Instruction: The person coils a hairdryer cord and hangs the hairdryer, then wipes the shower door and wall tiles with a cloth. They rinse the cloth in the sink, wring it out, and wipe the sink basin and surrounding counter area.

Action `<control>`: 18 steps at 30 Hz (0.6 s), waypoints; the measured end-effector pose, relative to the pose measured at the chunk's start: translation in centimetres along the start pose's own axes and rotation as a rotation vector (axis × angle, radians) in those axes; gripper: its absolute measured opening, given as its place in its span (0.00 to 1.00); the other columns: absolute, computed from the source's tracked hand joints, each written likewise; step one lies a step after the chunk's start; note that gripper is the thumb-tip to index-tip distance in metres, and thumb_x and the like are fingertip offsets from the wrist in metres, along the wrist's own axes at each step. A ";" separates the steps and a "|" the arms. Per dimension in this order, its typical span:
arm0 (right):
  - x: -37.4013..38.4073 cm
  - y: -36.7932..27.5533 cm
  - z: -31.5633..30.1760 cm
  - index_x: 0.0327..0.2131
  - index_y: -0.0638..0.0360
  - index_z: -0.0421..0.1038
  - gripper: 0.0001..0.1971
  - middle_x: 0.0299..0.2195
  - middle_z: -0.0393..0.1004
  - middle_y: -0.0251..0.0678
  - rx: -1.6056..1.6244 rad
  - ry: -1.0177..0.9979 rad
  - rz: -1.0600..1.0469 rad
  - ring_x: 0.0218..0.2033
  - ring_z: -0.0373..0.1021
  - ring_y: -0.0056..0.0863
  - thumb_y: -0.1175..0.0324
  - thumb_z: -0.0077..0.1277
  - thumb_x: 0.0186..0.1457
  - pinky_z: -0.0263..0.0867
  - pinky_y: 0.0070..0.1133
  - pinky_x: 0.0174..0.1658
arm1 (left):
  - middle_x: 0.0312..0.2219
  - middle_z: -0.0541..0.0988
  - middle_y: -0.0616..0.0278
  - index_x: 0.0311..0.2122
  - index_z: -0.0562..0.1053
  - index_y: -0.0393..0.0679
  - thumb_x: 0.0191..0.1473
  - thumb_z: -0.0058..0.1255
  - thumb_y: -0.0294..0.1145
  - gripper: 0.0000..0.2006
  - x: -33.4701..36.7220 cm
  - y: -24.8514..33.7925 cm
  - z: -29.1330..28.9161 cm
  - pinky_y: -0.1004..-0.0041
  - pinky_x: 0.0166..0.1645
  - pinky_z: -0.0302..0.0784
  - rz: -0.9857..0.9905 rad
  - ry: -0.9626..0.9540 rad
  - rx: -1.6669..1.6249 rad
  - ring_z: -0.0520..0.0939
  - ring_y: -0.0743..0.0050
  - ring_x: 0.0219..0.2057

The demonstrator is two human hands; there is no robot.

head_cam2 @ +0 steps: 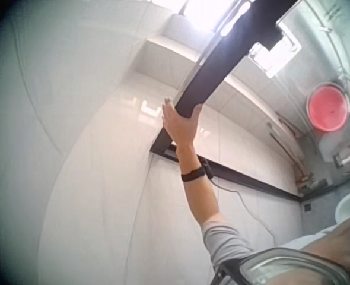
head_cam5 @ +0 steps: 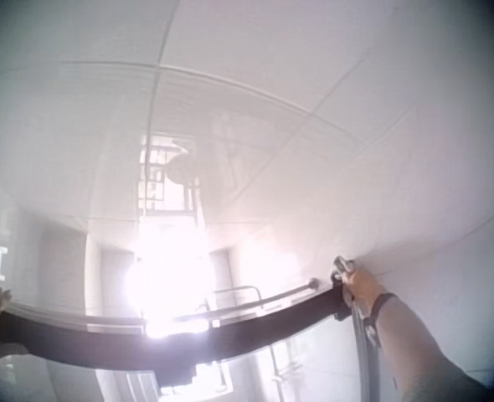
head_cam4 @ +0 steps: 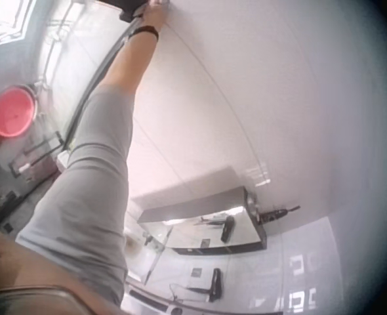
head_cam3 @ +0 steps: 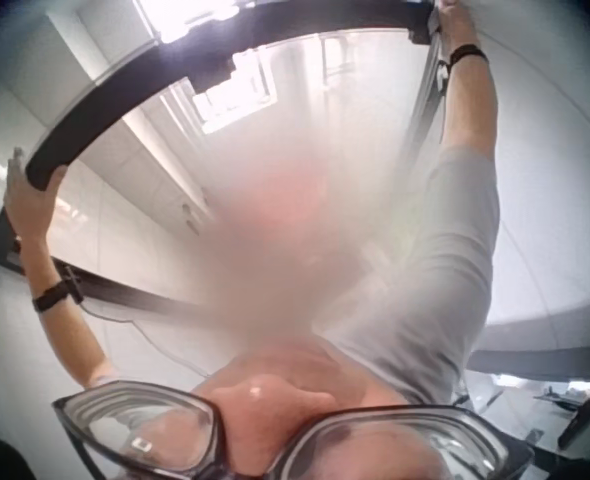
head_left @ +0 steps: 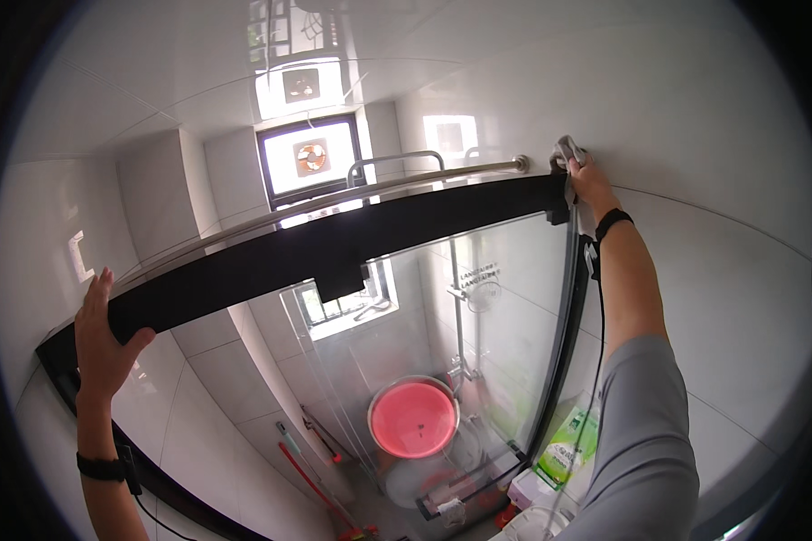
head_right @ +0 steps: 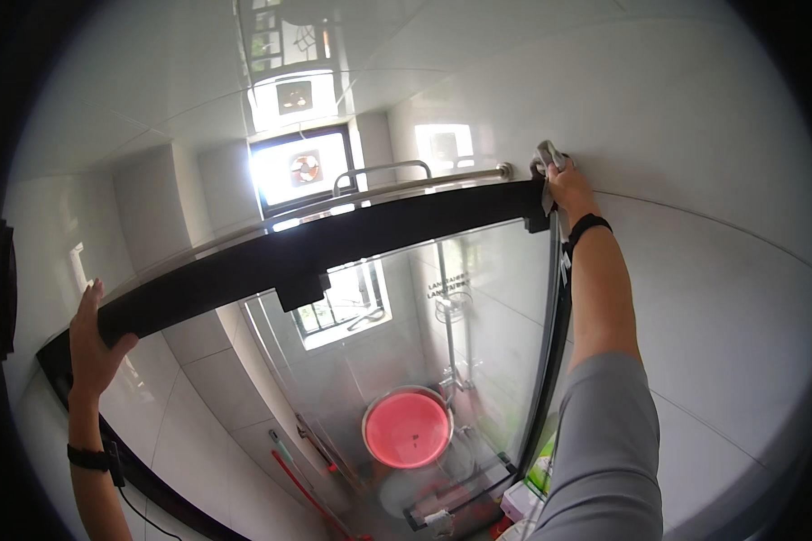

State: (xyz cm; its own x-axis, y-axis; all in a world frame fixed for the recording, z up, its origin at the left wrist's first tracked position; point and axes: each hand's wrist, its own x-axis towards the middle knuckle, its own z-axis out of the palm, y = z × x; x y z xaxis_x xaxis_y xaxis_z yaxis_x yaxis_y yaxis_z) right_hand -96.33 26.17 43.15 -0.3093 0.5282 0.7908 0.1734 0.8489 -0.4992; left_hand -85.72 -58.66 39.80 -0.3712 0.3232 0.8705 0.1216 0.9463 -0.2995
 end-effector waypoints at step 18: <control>-21.1 -30.4 -4.8 0.43 0.53 0.75 0.23 0.38 0.80 0.42 0.046 -0.134 -0.418 0.42 0.76 0.45 0.47 0.37 0.62 0.70 0.38 0.48 | 0.62 0.63 0.44 0.64 0.58 0.38 0.47 0.55 0.67 0.49 0.5 -0.3 0.5 0.49 0.65 0.56 -0.011 0.015 -0.013 0.59 0.46 0.66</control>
State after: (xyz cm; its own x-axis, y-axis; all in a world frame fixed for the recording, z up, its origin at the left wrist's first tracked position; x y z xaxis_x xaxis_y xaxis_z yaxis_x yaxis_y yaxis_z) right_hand -90.55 -10.74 43.37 -0.4628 0.1305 0.8768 -0.0330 0.9859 -0.1642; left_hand -86.38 -58.77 40.09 -0.3592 0.3126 0.8793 0.1293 0.9498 -0.2848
